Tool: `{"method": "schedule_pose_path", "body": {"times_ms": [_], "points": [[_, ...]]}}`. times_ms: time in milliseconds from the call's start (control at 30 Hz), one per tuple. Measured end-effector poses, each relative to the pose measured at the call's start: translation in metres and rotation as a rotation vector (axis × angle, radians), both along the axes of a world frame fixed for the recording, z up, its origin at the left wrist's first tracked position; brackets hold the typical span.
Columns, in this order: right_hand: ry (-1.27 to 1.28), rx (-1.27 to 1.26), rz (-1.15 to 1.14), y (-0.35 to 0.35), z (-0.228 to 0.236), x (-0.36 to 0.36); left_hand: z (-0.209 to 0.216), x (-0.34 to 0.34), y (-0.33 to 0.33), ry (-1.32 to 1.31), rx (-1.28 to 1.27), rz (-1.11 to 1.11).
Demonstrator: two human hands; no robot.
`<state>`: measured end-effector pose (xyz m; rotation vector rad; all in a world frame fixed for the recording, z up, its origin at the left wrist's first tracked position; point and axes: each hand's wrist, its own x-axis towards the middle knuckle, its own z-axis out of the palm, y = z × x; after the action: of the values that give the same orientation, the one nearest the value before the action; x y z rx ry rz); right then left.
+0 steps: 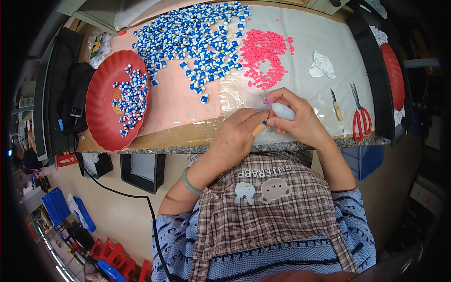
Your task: The person applies adhesive to small craft components using a glue bottle and joins parts together by hand.
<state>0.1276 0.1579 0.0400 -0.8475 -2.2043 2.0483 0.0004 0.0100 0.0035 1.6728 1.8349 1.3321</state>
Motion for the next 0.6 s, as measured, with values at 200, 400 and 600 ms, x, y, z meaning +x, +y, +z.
{"method": "schedule_pose_path", "body": {"times_ms": [200,400,600], "points": [[0.009,0.004,0.001,0.002,0.0,-0.002,0.003,-0.001,0.001,-0.162,-0.076,0.008],[0.017,0.035,-0.005,0.001,0.0,-0.003,-0.004,0.003,-0.001,-0.04,-0.006,0.056],[0.141,0.226,-0.081,-0.006,-0.011,0.002,0.001,0.005,-0.003,-0.23,-0.039,0.102]]}}
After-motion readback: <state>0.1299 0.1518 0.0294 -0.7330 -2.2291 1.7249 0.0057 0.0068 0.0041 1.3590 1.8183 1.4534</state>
